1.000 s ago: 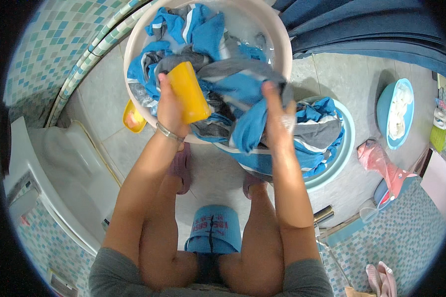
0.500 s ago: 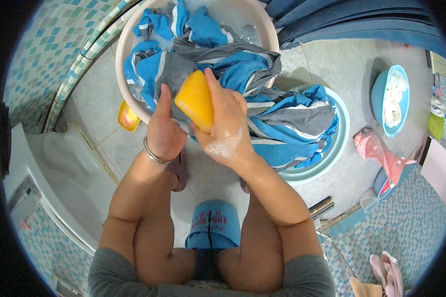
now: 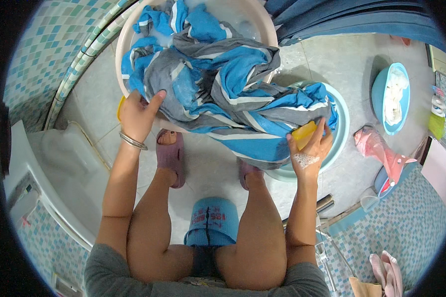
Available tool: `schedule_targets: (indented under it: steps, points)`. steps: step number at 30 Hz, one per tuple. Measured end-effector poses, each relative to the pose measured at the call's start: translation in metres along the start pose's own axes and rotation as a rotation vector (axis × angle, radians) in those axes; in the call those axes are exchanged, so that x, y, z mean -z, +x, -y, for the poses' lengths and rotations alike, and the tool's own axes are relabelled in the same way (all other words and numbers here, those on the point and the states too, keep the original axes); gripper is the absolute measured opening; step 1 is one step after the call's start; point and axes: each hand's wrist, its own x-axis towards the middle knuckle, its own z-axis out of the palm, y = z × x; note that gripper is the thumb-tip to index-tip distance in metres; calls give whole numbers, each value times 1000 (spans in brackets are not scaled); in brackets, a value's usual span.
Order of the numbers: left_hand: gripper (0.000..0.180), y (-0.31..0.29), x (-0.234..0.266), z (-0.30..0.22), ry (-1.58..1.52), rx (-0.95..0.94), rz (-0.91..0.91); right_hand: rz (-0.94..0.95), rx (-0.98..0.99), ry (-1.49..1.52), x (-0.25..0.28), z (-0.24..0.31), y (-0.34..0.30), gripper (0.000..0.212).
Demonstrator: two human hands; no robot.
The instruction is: The person sits on a small stool and hand-washes a blue and grey garment in a white basin filled with water. They use a yellow sponge to scrub the fabric, repeatedly submerging and wringing the item to clean it.
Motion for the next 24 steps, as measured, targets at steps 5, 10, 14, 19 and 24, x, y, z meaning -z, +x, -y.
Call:
schedule_targets:
  steps: [5, 10, 14, 19, 24]
  points:
    - [43, 1, 25, -25, 226, -375, -214, 146, 418, 550, 18, 100, 22, 59]
    - [95, 36, 12, -26, 284, -794, 241, 326, 422, 478, -42, 174, 16, 59]
    - [107, 52, -9, 21, 370, -659, 275, 751, 133, 168, -58, 181, 37, 66]
    - [78, 72, -25, 45, 105, -663, 51, 878, -285, 1509, -66, 139, 48, 44]
    - [55, 52, -2, 3, -469, -640, 136, 576, -699, 1790, -68, 151, 53, 45]
